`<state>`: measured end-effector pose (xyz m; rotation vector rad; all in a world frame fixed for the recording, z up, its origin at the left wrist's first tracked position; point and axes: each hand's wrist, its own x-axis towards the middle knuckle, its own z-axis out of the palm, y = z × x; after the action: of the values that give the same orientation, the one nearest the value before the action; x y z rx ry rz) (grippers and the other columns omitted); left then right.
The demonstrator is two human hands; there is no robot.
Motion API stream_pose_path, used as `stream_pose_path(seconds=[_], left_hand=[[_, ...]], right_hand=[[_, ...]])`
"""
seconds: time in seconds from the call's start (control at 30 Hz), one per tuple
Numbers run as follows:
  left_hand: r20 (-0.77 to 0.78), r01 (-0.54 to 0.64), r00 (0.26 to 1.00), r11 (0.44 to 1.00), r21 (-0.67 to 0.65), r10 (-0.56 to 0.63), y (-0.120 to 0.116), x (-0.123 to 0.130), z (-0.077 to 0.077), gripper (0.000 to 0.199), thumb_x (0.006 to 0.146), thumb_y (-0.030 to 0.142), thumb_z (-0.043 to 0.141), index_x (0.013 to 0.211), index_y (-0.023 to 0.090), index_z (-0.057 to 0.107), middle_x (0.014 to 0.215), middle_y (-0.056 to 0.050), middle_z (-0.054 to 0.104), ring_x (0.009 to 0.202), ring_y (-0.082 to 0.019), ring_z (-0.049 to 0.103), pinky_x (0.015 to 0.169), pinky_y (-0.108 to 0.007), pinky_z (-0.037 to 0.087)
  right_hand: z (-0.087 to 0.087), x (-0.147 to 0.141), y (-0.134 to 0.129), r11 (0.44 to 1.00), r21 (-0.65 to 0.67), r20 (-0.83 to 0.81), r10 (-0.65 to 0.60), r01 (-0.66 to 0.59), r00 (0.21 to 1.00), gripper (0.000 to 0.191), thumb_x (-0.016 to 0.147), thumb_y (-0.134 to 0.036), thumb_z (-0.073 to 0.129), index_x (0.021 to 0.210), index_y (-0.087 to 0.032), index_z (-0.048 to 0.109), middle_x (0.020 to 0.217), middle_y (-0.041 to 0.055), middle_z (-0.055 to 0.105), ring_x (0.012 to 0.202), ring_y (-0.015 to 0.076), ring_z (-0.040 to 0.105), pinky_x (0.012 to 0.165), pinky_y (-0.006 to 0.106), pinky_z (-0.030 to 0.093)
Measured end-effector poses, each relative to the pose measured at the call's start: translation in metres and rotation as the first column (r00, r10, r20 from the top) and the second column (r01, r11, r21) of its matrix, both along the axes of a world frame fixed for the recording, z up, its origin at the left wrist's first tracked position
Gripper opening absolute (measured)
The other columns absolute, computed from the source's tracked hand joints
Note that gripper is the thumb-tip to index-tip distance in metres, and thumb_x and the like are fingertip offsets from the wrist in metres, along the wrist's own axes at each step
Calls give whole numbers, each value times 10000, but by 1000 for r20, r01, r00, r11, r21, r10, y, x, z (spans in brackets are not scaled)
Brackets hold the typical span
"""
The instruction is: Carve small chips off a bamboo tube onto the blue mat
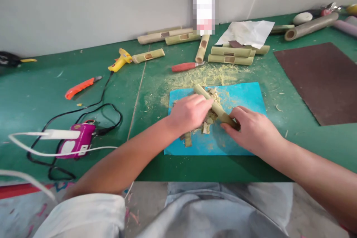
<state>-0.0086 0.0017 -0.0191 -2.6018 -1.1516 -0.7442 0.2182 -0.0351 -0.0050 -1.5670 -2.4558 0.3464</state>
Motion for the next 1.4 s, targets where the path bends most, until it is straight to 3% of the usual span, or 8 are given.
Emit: stream_pose_path(seconds=[0.13, 0.27, 0.73, 0.87, 0.97, 1.13, 1.27, 1.4], left_hand=[[81, -104, 991, 994, 18, 102, 6, -6, 0, 263, 986, 225, 454, 1016, 128, 696, 806, -65, 695, 733, -150, 639, 644, -257, 512], [78, 48, 996, 998, -38, -45, 4, -5, -1, 266, 989, 228, 452, 1043, 122, 690, 803, -66, 698, 758, -153, 646, 666, -260, 523], [122, -46, 991, 999, -22, 48, 5, -4, -1, 270, 984, 233, 464, 1012, 113, 704, 788, -77, 694, 718, -154, 635, 637, -267, 508], [112, 134, 985, 990, -44, -128, 7, -7, -2, 251, 980, 226, 479, 1037, 120, 699, 786, -63, 698, 740, -146, 642, 655, -255, 515], [145, 1, 989, 1000, -14, 2, 11, -11, -2, 257, 979, 226, 479, 1003, 112, 708, 779, -75, 689, 695, -147, 622, 638, -272, 505], [140, 98, 987, 991, -91, -85, 10, -9, -2, 261, 983, 223, 465, 1052, 113, 691, 797, -73, 693, 756, -158, 643, 671, -277, 521], [140, -16, 990, 999, -30, 20, 8, -7, -3, 280, 987, 238, 454, 1009, 116, 705, 778, -77, 685, 707, -151, 627, 639, -273, 513], [145, 162, 978, 983, -86, -148, 10, -8, -4, 267, 987, 235, 464, 1074, 119, 688, 800, -67, 694, 753, -149, 643, 671, -267, 527]], right_hand=[[0, 0, 0, 1000, 0, -4, 3, -3, 1000, 240, 848, -420, 533, 739, -212, 486, 720, 16, 542, 568, 127, 424, 534, 294, 239], [0, 1, 0, 1000, 3, -4, 9, -9, 1000, 224, 850, -401, 537, 745, -208, 493, 732, 18, 545, 577, 130, 439, 537, 297, 249], [2, 0, 0, 999, -49, 29, -6, 7, 1000, 241, 854, -417, 558, 762, -207, 483, 755, 12, 551, 596, 135, 459, 541, 293, 241], [2, -1, 0, 999, -50, 28, -5, 6, 1000, 234, 847, -406, 562, 747, -207, 489, 742, 11, 550, 585, 127, 447, 535, 293, 233], [4, -1, 0, 999, -45, 37, -6, 8, 999, 240, 850, -416, 554, 749, -206, 498, 741, 14, 552, 574, 124, 437, 530, 296, 223], [4, -1, 0, 998, -60, 36, -17, 20, 999, 237, 848, -414, 552, 748, -209, 488, 739, 11, 557, 575, 125, 440, 527, 292, 219], [2, 0, 1, 997, -68, 20, -20, 21, 1000, 254, 850, -431, 550, 744, -212, 476, 736, 12, 560, 572, 127, 441, 521, 294, 217], [3, 0, 1, 998, -65, 21, -20, 22, 1000, 247, 844, -419, 555, 734, -214, 470, 728, 12, 555, 567, 127, 439, 520, 298, 217]])
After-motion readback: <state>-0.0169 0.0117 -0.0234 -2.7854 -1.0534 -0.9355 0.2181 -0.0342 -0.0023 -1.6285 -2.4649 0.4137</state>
